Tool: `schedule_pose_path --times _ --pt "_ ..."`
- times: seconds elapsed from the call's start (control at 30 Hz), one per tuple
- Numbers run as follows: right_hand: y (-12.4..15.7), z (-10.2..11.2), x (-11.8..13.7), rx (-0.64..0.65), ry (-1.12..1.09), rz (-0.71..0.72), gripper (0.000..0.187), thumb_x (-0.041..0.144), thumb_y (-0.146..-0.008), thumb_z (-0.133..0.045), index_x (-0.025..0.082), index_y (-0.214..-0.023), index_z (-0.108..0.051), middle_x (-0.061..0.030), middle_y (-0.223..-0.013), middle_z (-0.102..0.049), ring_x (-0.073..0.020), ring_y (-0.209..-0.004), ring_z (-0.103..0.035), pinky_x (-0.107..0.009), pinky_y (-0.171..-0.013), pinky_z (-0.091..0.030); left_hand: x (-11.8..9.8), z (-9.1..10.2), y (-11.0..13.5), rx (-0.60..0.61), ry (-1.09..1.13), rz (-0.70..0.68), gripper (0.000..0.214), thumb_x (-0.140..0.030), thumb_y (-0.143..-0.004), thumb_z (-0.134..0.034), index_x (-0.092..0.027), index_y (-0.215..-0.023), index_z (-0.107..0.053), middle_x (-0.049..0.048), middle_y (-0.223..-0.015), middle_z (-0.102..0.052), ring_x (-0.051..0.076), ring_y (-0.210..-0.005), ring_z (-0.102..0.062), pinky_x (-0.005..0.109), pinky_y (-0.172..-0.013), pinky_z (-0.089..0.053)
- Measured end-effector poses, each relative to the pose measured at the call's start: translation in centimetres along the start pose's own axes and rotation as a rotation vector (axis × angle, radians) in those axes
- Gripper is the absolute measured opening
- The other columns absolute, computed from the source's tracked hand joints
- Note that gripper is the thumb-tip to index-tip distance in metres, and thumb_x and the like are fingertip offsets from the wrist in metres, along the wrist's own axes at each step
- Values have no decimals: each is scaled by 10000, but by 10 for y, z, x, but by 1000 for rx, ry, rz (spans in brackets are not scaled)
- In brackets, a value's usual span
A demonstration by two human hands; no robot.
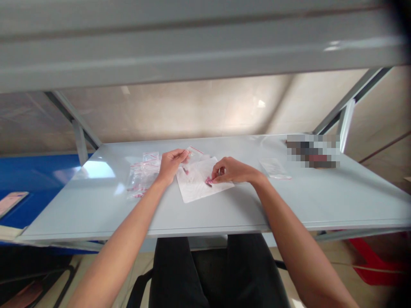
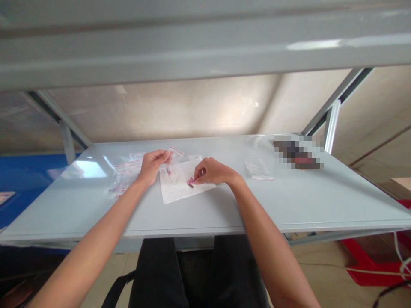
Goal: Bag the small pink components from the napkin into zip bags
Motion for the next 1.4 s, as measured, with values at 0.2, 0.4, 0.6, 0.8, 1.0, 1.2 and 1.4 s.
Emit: schedule_pose_path --times 0.2,0.4,0.6,0.8,1.0,1.2,1.4 --pt "4 22 7 -416 -44 99 218 397 -806 -725 192 -826 -797 -58 -827 -763 -163 -689 -616 -290 -639 -457 -4 -9 5 151 -103 -18 367 -520 -792 -751 -155 -751 -754 24 -668 -608 114 -595 -519 215 -482 -454" --pt "2 12 27 -520 -123 268 290 469 -880 -667 211 -908 -796 -72 -950 -729 -166 -795 -641 -281 -660 -486 1 -20 12 305 -119 -2 400 -541 -786 -745 -158 -894 -785 54 -808 -633 130 -623 -546 212 -388 -463" --pt "-8 -4 21 -521 -260 189 414 529 -903 -618 201 -1136 -717 -80 -951 -730 -164 -719 -657 -252 -548 -486 6 -19 8 207 -22 49 412 -496 -735 -813 -145 -941 -744 48 -822 -680 127 -639 -590 259 -544 -543" --pt "-16 -14 25 -600 -226 217 304 319 -834 -698 188 -1108 -679 -54 -862 -740 -163 -720 -660 -269 -660 -500 4 -16 3 153 25 -4 387 -485 -747 -816 -150 -928 -746 53 -834 -704 143 -752 -630 266 -711 -527" --pt "-21 -15 25 -685 -184 223 212 379 -891 -635 177 -870 -698 -62 -848 -740 -168 -751 -655 -283 -722 -493 6 -13 2 107 -32 26 366 -497 -717 -829 -156 -830 -758 64 -806 -726 172 -732 -632 301 -703 -508" --pt "-26 -20 27 -693 -166 193 292 454 -925 -598 185 -865 -694 -56 -814 -741 -170 -743 -656 -274 -703 -477 4 -11 2 132 -75 -20 327 -466 -757 -797 -149 -818 -750 57 -785 -722 168 -740 -639 287 -720 -488" --pt "-28 -21 30 -711 -147 210 301 445 -937 -579 194 -837 -709 -41 -808 -742 -165 -742 -654 -271 -716 -475 4 -10 1 143 -89 -68 297 -442 -781 -783 -152 -821 -732 38 -758 -696 146 -716 -620 260 -695 -466"
Point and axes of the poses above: each hand's wrist, its own y-axis away from the middle knuckle, its own z-axis out of the back of the hand, x = y × z, the point moved 5 cm from there along -y, towards the middle knuckle
